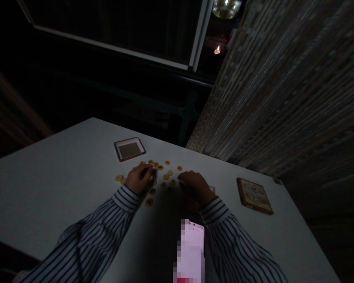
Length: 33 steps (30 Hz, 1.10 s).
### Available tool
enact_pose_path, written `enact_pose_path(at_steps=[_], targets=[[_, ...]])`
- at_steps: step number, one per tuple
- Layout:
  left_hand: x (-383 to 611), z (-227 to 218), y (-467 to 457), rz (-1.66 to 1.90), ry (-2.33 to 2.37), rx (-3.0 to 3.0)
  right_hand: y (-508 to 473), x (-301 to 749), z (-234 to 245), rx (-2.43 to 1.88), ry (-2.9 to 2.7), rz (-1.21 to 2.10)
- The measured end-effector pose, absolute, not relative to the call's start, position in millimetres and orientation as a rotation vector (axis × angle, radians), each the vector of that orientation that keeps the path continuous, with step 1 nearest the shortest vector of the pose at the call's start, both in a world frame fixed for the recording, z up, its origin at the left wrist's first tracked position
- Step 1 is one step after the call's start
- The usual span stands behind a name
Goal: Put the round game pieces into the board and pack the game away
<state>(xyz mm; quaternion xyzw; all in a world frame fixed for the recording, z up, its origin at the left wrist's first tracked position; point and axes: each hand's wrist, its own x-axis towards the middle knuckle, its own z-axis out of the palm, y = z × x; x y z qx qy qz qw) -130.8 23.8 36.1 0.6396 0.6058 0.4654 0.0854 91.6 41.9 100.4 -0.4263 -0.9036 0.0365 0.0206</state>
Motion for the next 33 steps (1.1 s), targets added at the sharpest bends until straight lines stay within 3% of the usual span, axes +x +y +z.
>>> enact_pose_path(at_steps=[25,29,33], targets=[[-131.8,32.5,14.5,1.374,1.799,2.01,95.7,34.4,81.1,-1.212,-3.175,-0.168],[-132.0,31.3,14.2,1.375,1.781,2.009,101.6,38.3,77.0,-1.222,-3.123,-0.06],[-132.3,32.2,14.4,1.369,1.767,2.004,107.6,45.0,76.5,-1.154,-2.936,0.286]])
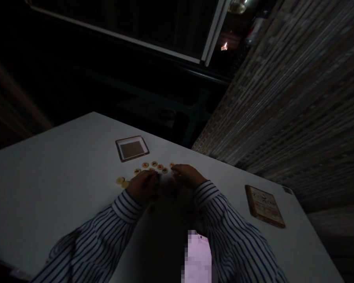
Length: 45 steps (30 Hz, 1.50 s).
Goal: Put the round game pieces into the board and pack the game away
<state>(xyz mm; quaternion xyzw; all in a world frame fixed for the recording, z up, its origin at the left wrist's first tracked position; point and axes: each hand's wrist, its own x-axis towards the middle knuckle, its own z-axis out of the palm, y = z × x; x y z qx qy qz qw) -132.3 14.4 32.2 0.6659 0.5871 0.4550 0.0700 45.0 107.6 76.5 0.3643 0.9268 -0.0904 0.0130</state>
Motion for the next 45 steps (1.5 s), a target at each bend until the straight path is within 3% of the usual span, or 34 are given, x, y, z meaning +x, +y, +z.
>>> enact_pose_path(at_steps=[6,10,32,45], targets=[[-131.8,33.9,14.2,1.369,1.78,2.005,106.2,48.4,84.7,1.291,2.964,-1.063],[-131.8,34.6,14.2,1.389,1.784,2.016,103.4,49.6,91.3,1.278,2.884,-1.416],[-127.3,35.1,13.7,1.347,1.741,2.063,90.2,47.2,96.6,1.413,2.543,-2.082],[-122.3,31.7,10.5,1.29,1.574,2.153,63.8,39.8,98.1,1.293,2.396,-2.313]])
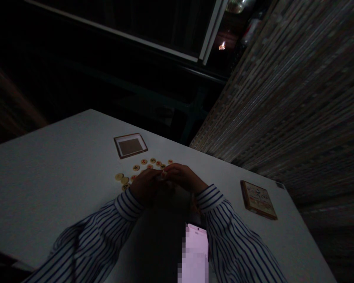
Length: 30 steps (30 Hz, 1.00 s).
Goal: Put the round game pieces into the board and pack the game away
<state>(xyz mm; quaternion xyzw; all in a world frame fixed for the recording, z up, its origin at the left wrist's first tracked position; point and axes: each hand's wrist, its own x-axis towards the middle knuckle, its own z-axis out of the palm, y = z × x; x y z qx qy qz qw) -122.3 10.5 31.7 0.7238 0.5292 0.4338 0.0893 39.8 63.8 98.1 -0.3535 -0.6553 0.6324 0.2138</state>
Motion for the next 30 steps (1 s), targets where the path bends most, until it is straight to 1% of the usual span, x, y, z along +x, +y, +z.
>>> enact_pose_path(at_steps=[8,14,20,30], targets=[[-121.3,33.3,8.1,1.355,1.57,2.123,60.4,44.4,94.8,-0.956,-1.863,1.699],[-120.5,29.9,10.7,1.408,1.579,2.15,55.0,61.7,97.2,-0.956,-1.759,1.648],[-116.4,27.1,8.9,1.425,1.696,2.145,37.0,88.3,104.3,-1.032,-1.786,1.384],[-110.8,44.8,-3.5,1.411,1.674,1.991,1.1,136.8,94.7,-1.178,-1.764,1.036]])
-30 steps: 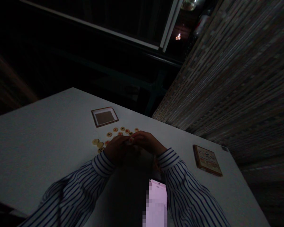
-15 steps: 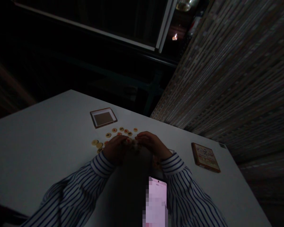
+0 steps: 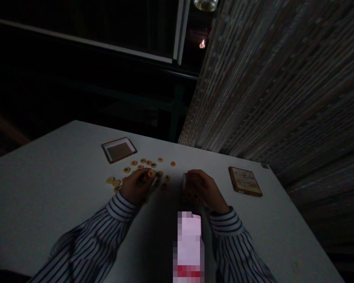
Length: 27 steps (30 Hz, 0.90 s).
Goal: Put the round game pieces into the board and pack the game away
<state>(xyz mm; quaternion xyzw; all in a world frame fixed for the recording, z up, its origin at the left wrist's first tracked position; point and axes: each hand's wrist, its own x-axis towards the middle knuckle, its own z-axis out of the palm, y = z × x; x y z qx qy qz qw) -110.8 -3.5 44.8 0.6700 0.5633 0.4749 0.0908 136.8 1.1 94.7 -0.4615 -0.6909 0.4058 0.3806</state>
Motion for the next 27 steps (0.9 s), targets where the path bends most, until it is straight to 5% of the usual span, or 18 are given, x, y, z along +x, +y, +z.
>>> enact_pose_path(at_steps=[27], targets=[[-50.1,55.3,-10.4,1.266,1.42,2.034,-27.3,187.0,43.1,-1.382,-1.691,0.288]])
